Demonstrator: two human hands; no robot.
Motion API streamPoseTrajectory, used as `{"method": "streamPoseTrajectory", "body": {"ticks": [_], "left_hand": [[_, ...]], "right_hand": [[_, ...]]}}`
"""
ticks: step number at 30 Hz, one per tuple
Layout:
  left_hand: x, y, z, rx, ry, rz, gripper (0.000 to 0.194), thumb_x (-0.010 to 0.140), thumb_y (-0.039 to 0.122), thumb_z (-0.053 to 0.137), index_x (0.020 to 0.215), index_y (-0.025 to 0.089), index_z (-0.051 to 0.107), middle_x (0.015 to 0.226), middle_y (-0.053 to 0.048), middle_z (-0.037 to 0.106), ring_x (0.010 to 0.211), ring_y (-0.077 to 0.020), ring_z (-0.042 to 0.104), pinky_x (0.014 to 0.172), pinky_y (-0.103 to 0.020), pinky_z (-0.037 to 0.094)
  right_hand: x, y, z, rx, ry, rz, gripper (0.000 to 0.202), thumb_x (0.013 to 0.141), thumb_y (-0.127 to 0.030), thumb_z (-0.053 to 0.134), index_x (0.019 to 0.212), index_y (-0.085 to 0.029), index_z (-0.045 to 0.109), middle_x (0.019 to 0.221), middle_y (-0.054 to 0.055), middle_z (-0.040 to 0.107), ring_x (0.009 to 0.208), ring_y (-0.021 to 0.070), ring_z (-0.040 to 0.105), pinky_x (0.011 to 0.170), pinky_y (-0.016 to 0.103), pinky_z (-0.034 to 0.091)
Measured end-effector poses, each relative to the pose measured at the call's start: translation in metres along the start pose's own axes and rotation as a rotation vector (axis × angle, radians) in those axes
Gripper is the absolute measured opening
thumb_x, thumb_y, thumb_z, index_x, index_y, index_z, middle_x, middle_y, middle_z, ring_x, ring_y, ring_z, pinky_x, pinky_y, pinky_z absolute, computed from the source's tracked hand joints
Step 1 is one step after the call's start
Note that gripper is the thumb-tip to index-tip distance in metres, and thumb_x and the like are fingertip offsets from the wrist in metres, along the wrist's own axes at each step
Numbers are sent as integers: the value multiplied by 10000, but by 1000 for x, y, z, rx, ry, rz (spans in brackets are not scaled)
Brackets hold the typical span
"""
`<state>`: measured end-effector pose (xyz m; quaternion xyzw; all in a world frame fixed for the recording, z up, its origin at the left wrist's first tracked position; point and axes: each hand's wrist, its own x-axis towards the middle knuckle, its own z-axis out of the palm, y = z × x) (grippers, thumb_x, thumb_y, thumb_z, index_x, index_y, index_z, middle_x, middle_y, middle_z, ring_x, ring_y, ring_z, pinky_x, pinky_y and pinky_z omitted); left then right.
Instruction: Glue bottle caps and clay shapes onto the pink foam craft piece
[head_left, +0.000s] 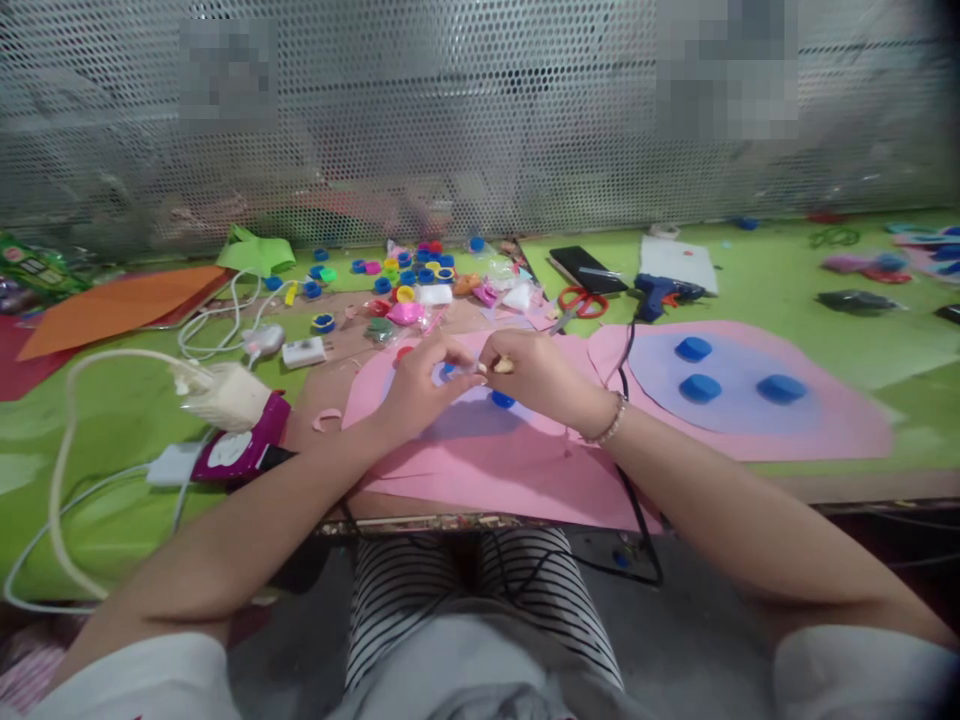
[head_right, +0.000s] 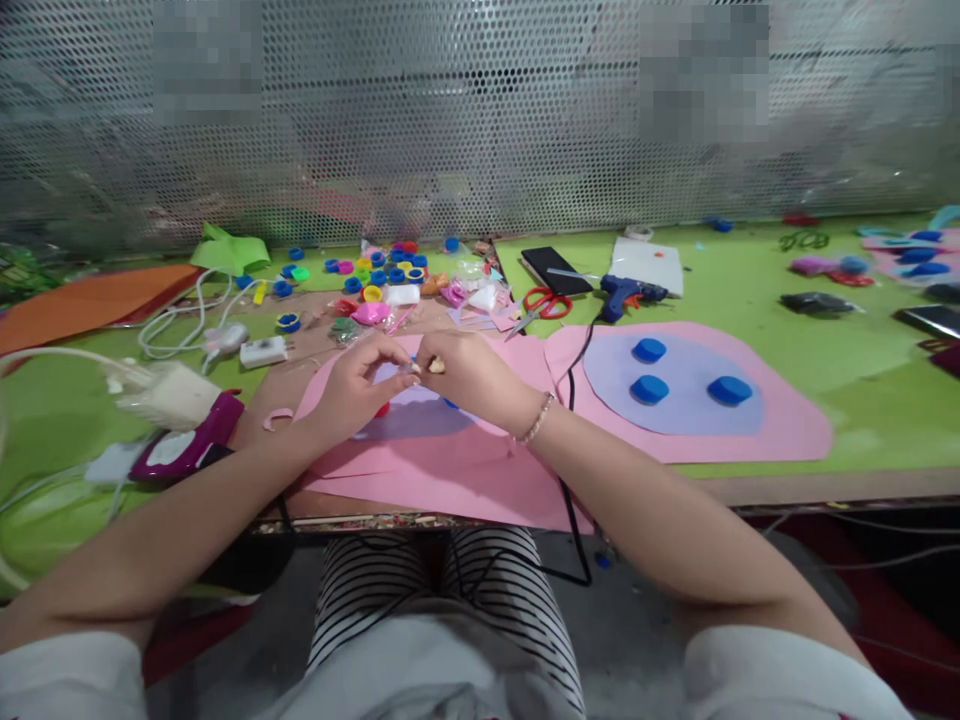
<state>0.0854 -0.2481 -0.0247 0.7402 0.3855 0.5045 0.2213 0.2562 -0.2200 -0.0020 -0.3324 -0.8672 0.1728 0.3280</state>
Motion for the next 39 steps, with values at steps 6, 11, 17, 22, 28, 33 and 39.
{"method": "streamPoseTrajectory", "body": {"ticks": [6,11,17,22,28,33,39], "left_hand": [[2,2,-3,-151,-33,-203,105,719,276,646,725,178,608,724,-3,615,688,-106,545,667,-258,446],[5,1,-5,-241,-25,-314,120,712,308,654,699,191,630,678,9,620,629,-99,539,623,-258,450],[7,-2,-8,-262,-42,-333,96,724,301,646,692,211,635,695,1,643,635,-112,556,625,-281,472],[7,2,-10,-260,-74,-321,118,732,322,639,705,207,644,691,-3,643,634,-114,555,624,-280,477],[7,7,-9,-235,-49,-330,128,736,321,628,694,200,634,668,-2,627,622,-115,544,606,-280,471],[6,4,-6,-269,-20,-330,96,753,295,609,731,208,642,701,-5,648,633,-114,561,619,-286,478],[6,4,-5,-299,-30,-363,77,740,276,620,711,207,636,682,-8,644,628,-119,567,615,-290,485]], "right_hand": [[1,-2,-1,77,-22,74,105,719,-191,624,640,-165,560,639,0,577,595,99,487,552,237,359],[3,-1,-5,247,-77,98,171,699,-298,659,654,-160,569,620,-9,565,570,91,468,540,238,358],[7,-3,-8,370,-119,230,180,643,-289,678,698,-150,578,624,-20,534,550,83,446,513,231,349],[8,4,-9,469,-156,228,256,633,-359,697,709,-144,581,608,-28,496,539,75,410,491,225,320],[7,11,-11,503,-172,99,240,742,-378,616,757,-142,578,621,-31,459,538,69,375,488,219,301],[5,9,-8,329,-90,20,204,800,-339,560,714,-155,553,623,-23,476,561,78,391,512,217,314],[4,9,-7,244,-37,-105,117,822,-238,512,730,-173,544,623,-24,493,576,89,414,552,225,337]]}}
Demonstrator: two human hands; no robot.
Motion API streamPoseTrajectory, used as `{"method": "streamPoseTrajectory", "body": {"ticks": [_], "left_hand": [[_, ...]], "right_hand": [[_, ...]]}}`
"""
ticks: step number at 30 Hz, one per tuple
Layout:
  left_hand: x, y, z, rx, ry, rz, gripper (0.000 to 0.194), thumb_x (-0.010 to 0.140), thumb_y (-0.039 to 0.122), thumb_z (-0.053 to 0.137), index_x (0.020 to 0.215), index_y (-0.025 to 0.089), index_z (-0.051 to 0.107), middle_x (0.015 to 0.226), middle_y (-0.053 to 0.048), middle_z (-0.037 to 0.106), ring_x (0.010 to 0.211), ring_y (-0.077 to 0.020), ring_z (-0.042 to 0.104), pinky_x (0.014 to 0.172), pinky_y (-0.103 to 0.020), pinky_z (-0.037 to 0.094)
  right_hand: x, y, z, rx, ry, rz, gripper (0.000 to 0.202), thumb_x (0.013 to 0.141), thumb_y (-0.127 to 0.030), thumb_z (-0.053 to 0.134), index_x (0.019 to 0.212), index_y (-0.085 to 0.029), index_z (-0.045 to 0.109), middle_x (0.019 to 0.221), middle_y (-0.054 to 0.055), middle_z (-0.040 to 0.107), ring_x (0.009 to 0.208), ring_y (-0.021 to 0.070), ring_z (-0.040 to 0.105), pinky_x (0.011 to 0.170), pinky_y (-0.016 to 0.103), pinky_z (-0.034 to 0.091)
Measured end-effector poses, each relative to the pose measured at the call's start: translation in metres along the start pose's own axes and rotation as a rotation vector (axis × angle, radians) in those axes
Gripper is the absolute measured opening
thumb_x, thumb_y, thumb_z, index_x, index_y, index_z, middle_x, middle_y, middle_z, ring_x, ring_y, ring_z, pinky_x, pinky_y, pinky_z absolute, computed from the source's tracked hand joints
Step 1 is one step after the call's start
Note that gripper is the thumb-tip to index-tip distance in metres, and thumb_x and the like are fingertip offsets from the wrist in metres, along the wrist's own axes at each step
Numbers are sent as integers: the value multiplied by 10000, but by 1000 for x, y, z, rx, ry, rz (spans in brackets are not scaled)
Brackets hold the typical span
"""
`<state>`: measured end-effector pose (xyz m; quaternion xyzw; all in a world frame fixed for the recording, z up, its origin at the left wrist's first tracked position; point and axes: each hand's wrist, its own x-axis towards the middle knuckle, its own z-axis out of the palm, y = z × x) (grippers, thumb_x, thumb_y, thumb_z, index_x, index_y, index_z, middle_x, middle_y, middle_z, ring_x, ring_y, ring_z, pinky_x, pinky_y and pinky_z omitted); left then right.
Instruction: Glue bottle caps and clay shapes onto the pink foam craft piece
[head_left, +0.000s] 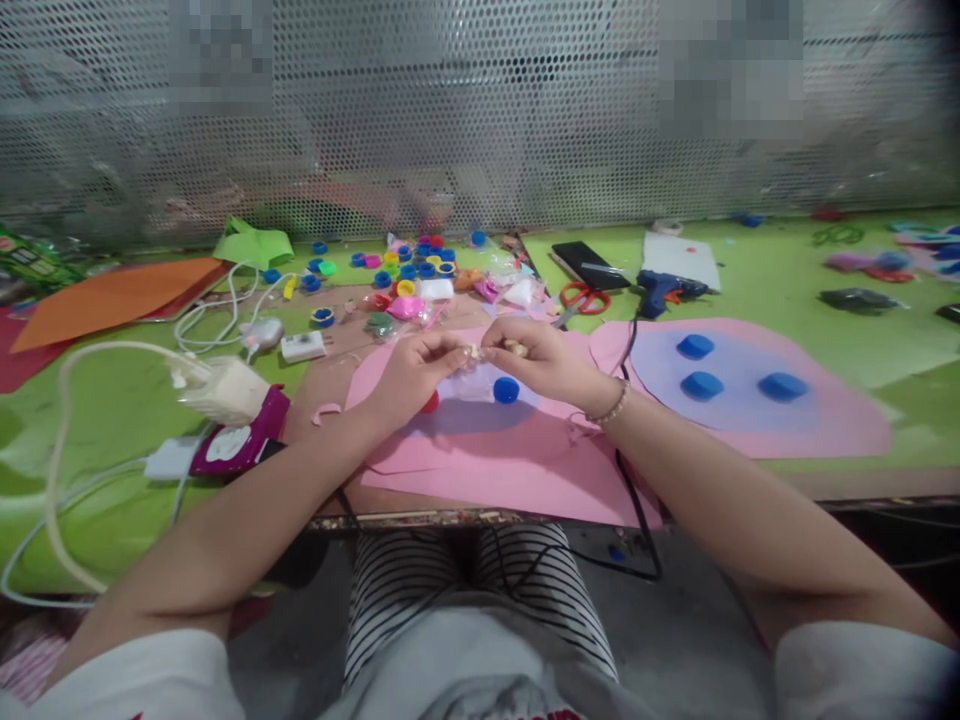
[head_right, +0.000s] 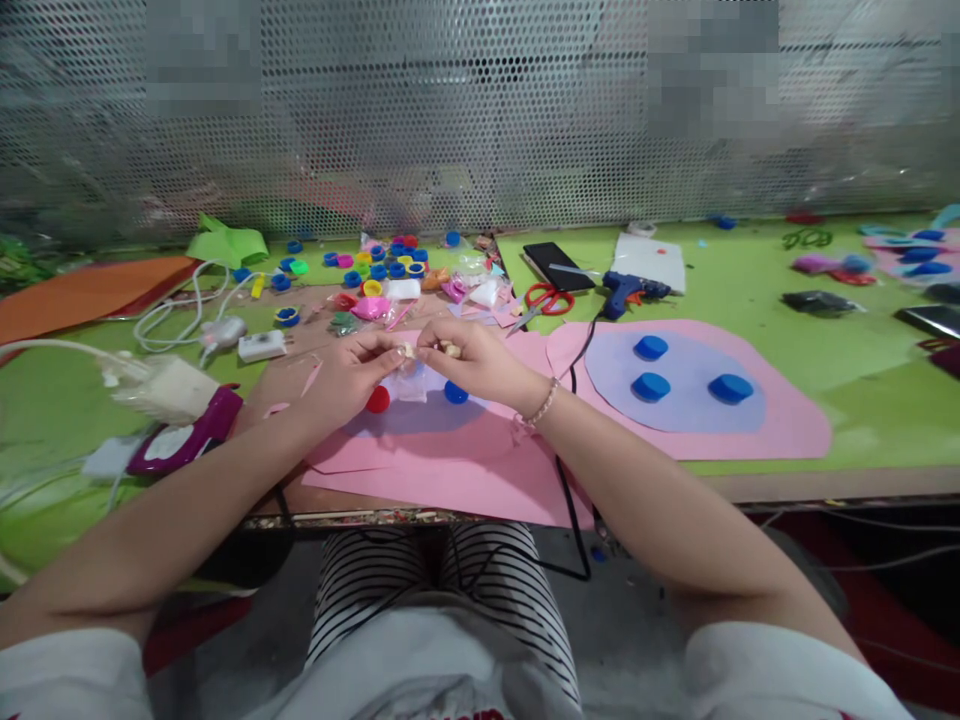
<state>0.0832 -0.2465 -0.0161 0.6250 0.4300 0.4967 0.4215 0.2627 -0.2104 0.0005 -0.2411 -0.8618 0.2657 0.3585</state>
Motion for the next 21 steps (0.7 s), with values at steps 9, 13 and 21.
{"method": "streamPoseTrajectory", "body": {"ticks": [9,13,21], "left_hand": [[1,-4,0,-53,-30,-24,90,727,301,639,718,212,647,678,-10,634,624,-121,564,617,-297,480],[0,-4,1,-71,-47,-38,100,726,306,638,713,206,640,667,-4,618,616,-112,547,605,-281,463],[0,-5,0,-5,-42,11,105,744,300,610,720,200,630,696,-3,624,662,-123,555,650,-286,465]], "right_hand": [[0,-3,-1,-121,-38,-37,81,752,-132,450,701,-177,493,635,-10,492,589,101,417,564,231,338],[0,-3,1,-100,-25,9,78,732,-131,440,680,-175,479,621,-13,470,590,103,418,562,232,336],[2,-4,7,5,-11,112,89,724,-139,443,656,-169,494,599,-24,471,556,89,402,524,220,322]]}}
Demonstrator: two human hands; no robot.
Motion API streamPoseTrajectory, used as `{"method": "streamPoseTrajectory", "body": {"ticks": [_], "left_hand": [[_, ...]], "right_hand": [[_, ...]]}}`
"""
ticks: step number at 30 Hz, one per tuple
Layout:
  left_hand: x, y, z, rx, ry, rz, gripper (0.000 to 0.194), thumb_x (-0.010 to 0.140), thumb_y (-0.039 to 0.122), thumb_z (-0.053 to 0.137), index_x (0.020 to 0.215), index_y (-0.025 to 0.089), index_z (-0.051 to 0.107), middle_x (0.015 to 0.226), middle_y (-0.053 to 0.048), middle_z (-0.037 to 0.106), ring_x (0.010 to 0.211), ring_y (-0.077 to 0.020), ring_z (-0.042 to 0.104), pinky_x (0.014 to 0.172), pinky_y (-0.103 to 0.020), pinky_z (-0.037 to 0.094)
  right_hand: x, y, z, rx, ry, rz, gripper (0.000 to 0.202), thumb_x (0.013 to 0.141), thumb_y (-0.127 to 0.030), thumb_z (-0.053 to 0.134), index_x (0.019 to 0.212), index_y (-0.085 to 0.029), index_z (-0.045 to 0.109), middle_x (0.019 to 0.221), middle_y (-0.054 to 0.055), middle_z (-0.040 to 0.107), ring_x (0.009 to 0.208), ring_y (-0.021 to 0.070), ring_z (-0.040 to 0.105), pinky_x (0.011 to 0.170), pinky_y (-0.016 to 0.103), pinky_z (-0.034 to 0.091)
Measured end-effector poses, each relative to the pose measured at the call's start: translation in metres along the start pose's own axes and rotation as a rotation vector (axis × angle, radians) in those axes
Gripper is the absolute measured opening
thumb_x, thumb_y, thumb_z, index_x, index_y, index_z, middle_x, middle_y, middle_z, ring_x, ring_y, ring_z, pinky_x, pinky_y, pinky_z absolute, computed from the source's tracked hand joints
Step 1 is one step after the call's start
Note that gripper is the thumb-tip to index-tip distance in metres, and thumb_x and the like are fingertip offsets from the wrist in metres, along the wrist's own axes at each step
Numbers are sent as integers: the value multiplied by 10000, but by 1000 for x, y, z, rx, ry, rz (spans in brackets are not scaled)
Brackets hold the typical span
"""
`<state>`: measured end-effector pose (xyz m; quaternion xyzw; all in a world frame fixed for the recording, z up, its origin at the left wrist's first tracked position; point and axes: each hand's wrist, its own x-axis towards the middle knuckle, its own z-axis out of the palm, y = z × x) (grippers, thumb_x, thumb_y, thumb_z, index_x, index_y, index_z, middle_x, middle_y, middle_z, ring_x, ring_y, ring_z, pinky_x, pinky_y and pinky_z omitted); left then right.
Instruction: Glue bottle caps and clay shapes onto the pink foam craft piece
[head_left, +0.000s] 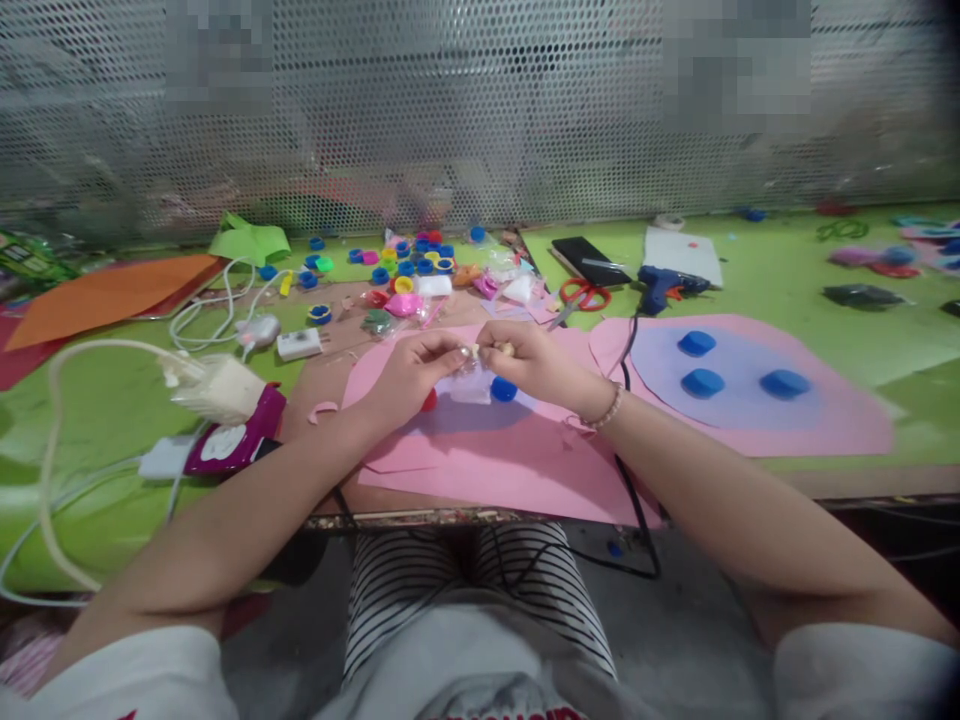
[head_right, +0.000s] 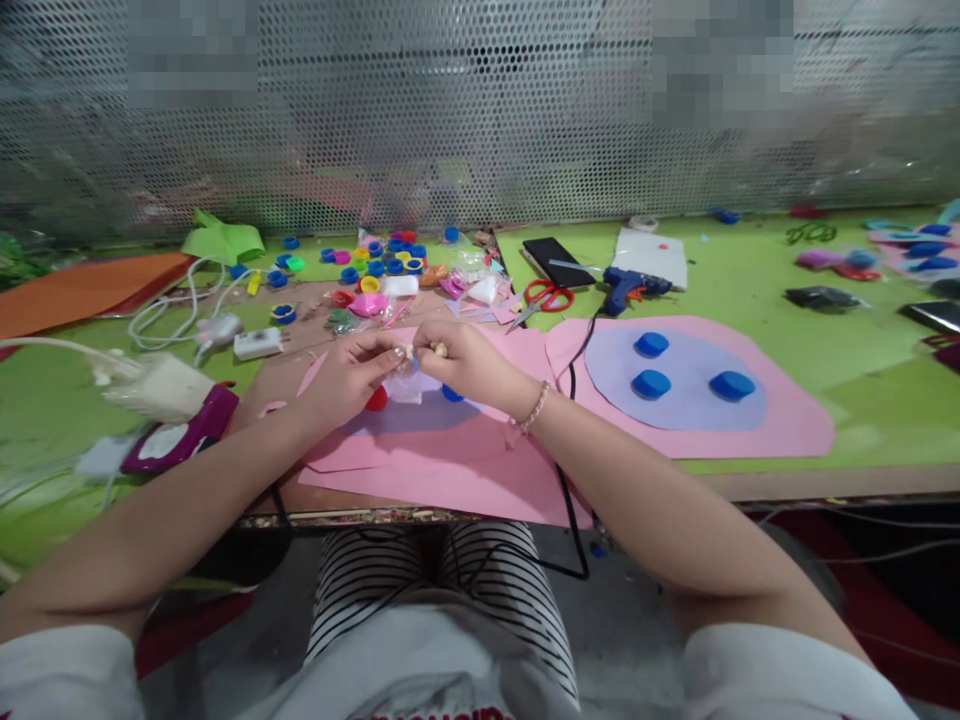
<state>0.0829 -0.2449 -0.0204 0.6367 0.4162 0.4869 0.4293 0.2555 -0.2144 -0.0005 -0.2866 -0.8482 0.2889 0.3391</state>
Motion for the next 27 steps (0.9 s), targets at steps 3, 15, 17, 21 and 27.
{"method": "streamPoseTrajectory", "body": {"ticks": [3,15,17,21,27], "left_hand": [[0,-1,-1,16,7,9,95,735,294,614,724,201,635,711,-7,633,685,-132,568,677,-299,477],[1,4,-1,269,216,49,74,719,247,618,722,184,658,697,-23,655,635,-134,565,617,-293,459],[1,4,-1,301,231,42,79,714,231,613,725,169,660,699,-33,658,634,-139,567,623,-298,459],[0,2,0,362,223,26,90,705,199,590,736,156,662,695,-28,657,625,-131,562,620,-281,449],[-3,3,3,374,174,44,132,731,218,547,748,148,658,694,-22,643,627,-114,543,591,-242,422]], "right_hand": [[1,0,3,100,-55,39,127,743,-165,443,619,-171,469,572,-32,455,541,84,398,520,218,324],[0,9,-12,66,58,112,257,845,-200,361,1011,-179,556,886,43,487,777,148,470,667,292,422],[-2,8,-10,-48,93,18,338,855,-168,335,1144,-205,506,946,58,463,889,177,467,765,340,434],[-5,2,-1,-229,122,-195,365,866,-192,428,1231,-191,414,1019,98,477,964,203,481,831,375,441],[-3,4,5,-319,163,-407,117,869,-189,486,970,-212,540,961,79,552,961,203,534,818,388,476]]}}
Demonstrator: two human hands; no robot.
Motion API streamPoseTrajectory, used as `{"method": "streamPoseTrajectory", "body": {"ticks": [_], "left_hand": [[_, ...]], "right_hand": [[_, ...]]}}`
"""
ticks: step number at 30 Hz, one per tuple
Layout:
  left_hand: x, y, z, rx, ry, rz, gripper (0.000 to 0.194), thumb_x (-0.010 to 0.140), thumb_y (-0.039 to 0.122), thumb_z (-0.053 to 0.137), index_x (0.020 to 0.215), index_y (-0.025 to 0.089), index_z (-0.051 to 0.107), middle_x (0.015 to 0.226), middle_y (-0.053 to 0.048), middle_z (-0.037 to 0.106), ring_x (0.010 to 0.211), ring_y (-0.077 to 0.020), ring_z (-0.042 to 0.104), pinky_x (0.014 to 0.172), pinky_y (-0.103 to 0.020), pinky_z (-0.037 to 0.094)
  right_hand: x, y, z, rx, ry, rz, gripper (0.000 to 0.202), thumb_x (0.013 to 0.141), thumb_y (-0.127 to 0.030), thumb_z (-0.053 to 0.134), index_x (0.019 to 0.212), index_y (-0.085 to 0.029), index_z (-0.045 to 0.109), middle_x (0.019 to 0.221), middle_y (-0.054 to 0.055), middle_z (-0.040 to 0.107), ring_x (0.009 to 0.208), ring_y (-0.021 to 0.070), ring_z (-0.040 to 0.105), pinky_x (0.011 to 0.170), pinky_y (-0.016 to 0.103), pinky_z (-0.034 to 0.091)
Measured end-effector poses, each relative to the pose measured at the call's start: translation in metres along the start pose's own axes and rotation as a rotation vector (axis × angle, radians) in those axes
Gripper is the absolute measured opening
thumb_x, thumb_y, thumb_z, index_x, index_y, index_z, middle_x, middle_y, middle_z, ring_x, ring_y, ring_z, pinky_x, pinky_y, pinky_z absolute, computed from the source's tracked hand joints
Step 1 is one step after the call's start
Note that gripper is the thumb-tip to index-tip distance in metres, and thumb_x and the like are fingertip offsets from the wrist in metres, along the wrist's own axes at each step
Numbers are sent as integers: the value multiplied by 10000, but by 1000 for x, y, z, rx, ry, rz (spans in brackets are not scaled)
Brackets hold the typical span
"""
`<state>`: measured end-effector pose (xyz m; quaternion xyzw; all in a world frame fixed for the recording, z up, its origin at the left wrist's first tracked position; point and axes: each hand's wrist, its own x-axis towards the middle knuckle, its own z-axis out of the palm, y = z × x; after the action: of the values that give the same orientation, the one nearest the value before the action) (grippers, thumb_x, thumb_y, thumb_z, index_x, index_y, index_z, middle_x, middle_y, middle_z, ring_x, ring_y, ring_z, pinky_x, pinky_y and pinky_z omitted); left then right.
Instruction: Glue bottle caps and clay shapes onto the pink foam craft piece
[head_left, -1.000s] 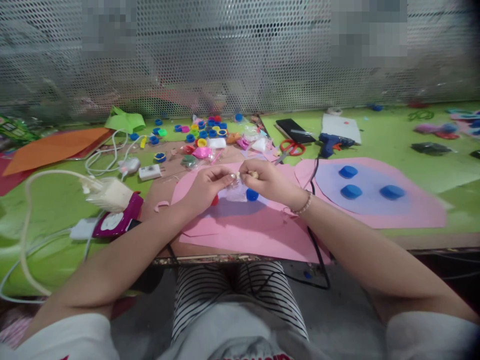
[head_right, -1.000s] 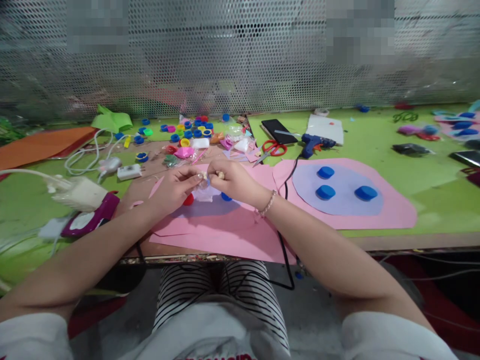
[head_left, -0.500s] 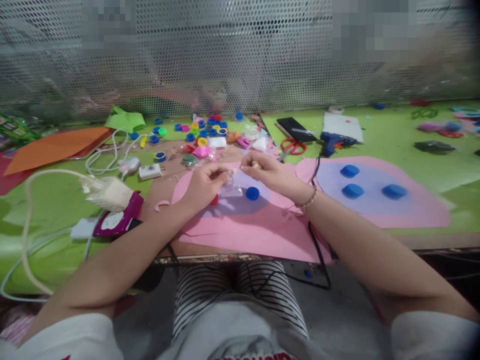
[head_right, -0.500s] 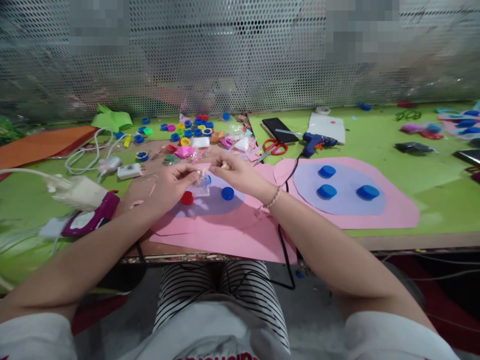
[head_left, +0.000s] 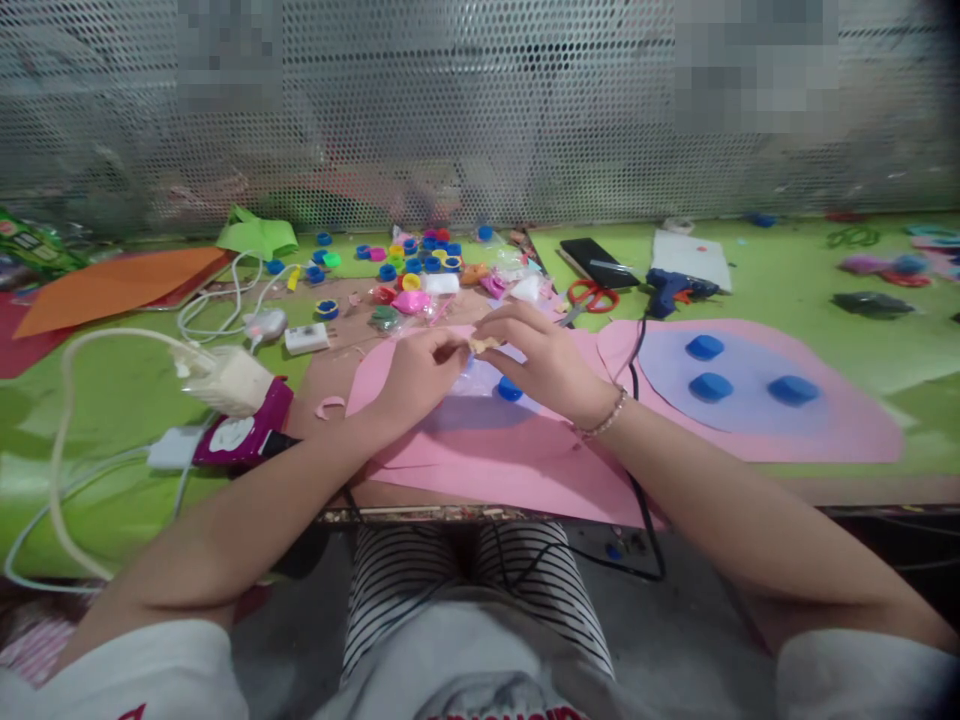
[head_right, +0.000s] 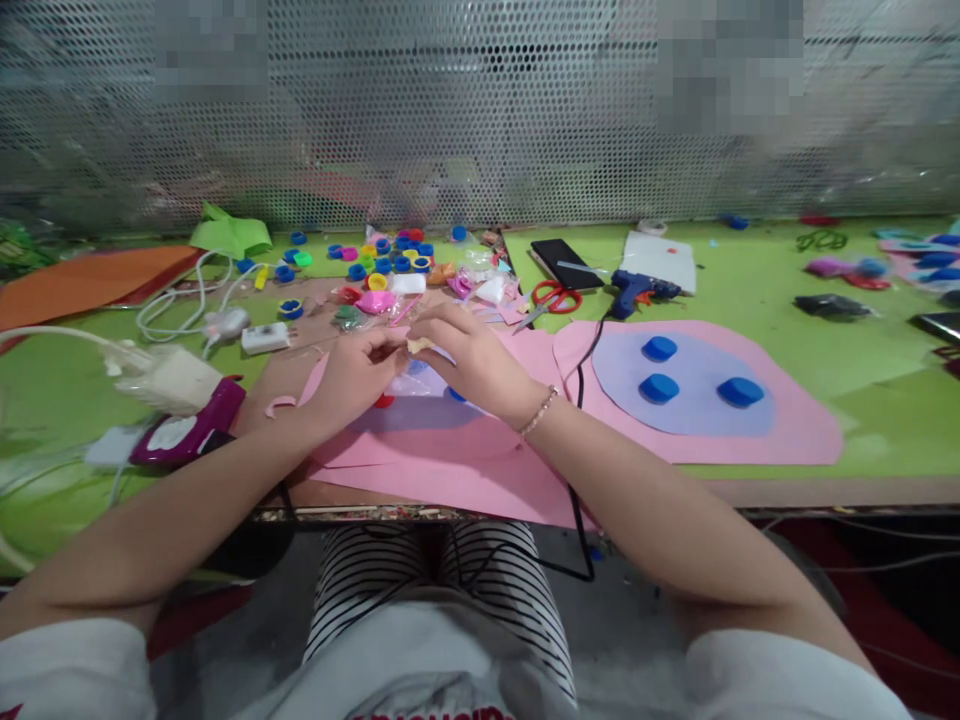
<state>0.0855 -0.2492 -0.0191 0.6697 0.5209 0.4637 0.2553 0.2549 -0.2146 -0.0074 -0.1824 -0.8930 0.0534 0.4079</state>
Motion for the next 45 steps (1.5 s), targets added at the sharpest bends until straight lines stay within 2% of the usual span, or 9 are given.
{"method": "streamPoseTrajectory", "body": {"ticks": [3,8,12,17,21,28,39,42,45], "left_hand": [[-1,4,1,-68,-16,-33,129,713,147,509,697,155,637,637,4,611,585,-93,523,566,-220,412],[1,6,4,-269,-7,-161,139,724,141,507,613,160,590,563,21,554,542,-77,497,558,-213,411],[3,-3,5,-456,9,-186,81,736,209,570,692,170,626,601,12,575,548,-75,494,539,-217,404],[6,-9,4,-617,-23,-174,68,726,229,616,761,187,658,688,-2,613,602,-78,529,581,-226,434],[7,-4,2,-594,-30,-197,82,731,233,614,775,188,666,709,-13,628,626,-91,547,599,-240,451],[8,0,-3,-369,101,-176,77,754,200,572,781,177,640,668,-11,615,612,-100,541,594,-243,459],[8,-12,-2,-124,124,-18,97,767,237,559,833,185,610,801,-25,620,704,-115,540,658,-262,451],[9,-10,-2,-150,121,-46,67,752,222,573,804,186,594,781,-18,606,712,-116,536,668,-265,436],[10,-8,-3,-198,126,-87,41,738,222,589,764,192,578,757,-12,588,711,-119,532,669,-270,425]], "right_hand": [[-1,5,3,-31,61,-39,134,858,-158,497,952,-207,578,933,74,540,920,190,545,794,380,486],[-2,11,5,40,87,30,155,816,-112,538,914,-195,627,844,50,548,789,157,554,678,319,491],[0,12,1,147,94,146,131,778,-112,589,864,-185,656,761,21,562,672,118,526,574,260,446],[2,8,-3,270,110,262,79,747,-144,628,804,-188,662,734,8,593,635,104,505,547,249,413],[1,10,0,431,131,366,73,726,-188,670,797,-202,677,753,9,613,665,106,523,598,263,439],[0,19,4,976,289,675,182,664,-283,736,810,-226,645,795,-20,607,725,94,585,703,273,517],[0,13,4,965,179,619,243,759,-271,645,1001,-268,622,1048,2,567,882,107,578,853,302,507],[0,10,2,988,126,617,210,763,-250,631,971,-242,606,1002,6,578,906,116,569,887,322,477],[2,9,-1,898,121,634,173,745,-254,643,889,-211,557,887,-1,568,837,115,563,819,309,482]]}}
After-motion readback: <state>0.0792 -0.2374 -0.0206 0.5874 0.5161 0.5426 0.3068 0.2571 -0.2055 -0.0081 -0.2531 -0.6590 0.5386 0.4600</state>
